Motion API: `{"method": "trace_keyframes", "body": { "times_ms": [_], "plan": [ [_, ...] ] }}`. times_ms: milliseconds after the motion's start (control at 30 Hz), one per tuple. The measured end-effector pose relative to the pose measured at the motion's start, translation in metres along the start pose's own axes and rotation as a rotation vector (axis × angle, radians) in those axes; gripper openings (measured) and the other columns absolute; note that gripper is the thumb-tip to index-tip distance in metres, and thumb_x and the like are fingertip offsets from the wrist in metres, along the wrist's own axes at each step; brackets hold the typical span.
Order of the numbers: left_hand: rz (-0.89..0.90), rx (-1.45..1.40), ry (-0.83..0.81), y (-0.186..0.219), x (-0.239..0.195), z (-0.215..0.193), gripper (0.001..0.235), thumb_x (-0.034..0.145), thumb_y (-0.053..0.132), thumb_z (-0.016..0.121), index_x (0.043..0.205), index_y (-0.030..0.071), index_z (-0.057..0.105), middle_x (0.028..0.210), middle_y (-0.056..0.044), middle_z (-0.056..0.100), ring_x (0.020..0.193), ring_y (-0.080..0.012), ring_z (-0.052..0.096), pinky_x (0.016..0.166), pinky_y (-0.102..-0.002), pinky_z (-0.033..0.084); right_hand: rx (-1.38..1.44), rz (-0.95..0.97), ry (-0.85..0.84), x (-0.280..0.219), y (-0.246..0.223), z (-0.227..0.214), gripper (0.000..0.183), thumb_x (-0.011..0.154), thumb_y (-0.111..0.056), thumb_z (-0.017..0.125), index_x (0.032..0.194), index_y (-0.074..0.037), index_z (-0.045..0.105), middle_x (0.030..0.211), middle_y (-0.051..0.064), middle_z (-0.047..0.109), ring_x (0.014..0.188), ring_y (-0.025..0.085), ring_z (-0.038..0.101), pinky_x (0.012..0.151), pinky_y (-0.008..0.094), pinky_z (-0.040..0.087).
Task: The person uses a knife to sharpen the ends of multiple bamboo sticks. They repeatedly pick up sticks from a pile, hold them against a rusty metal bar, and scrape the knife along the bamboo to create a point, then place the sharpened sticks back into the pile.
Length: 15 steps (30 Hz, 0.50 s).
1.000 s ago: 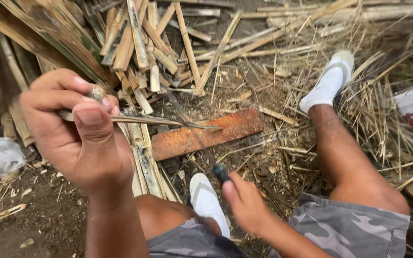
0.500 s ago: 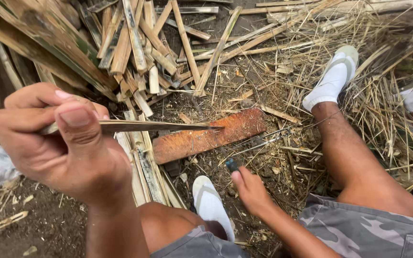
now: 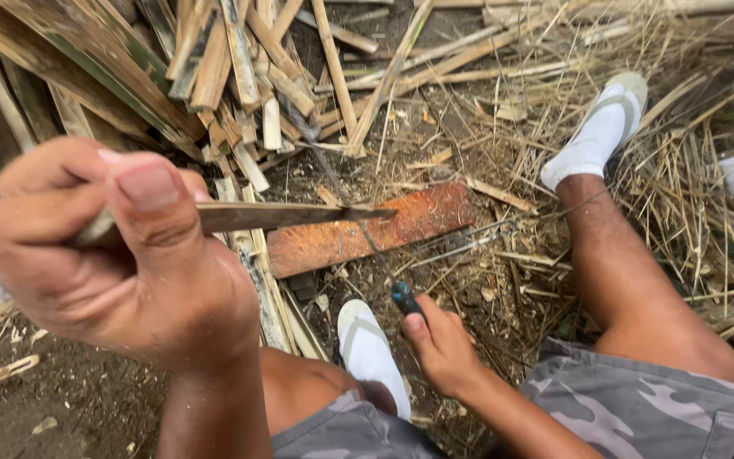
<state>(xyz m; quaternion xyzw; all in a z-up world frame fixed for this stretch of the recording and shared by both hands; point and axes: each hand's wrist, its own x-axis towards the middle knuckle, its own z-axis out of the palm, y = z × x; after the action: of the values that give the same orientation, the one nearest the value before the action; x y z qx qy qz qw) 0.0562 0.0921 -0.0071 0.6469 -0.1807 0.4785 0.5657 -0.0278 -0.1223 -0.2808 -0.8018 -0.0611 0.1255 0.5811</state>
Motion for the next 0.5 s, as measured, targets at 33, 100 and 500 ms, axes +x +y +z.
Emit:
{"method": "trace_keyframes", "body": {
  "times_ms": [33, 100, 500],
  "plan": [
    [-0.027, -0.016, 0.002, 0.001, 0.001, 0.000, 0.032, 0.113, 0.018, 0.074, 0.107, 0.007, 0.045, 0.099, -0.009, 0.062, 0.067, -0.0149, 0.065, 0.061, -0.025, 0.055, 0.029, -0.107, -0.014, -0.011, 0.011, 0.003, 0.061, 0.101, -0.061, 0.038, 0.095, -0.002, 0.055, 0.060, 0.014, 0.054, 0.052, 0.030, 0.057, 0.053, 0.045, 0.045],
    [-0.066, -0.054, 0.006, 0.004, 0.008, 0.001, 0.029, 0.110, 0.018, 0.074, 0.107, 0.010, 0.045, 0.091, -0.009, 0.064, 0.064, -0.0152, 0.068, 0.060, -0.028, 0.058, -0.019, 0.009, 0.043, 0.012, 0.054, 0.021, 0.062, 0.100, -0.061, 0.037, 0.093, -0.002, 0.056, 0.061, 0.013, 0.057, 0.056, 0.029, 0.060, 0.056, 0.046, 0.047],
    [-0.208, -0.163, 0.095, 0.020, 0.001, -0.021, 0.021, 0.113, 0.021, 0.054, 0.104, 0.003, 0.049, 0.086, -0.012, 0.054, 0.061, -0.0191, 0.055, 0.058, -0.033, 0.050, -0.025, -0.170, -0.036, -0.023, -0.018, 0.012, 0.052, 0.103, -0.050, 0.042, 0.104, -0.001, 0.059, 0.063, 0.018, 0.060, 0.057, 0.036, 0.063, 0.051, 0.048, 0.047]
  ]
}}
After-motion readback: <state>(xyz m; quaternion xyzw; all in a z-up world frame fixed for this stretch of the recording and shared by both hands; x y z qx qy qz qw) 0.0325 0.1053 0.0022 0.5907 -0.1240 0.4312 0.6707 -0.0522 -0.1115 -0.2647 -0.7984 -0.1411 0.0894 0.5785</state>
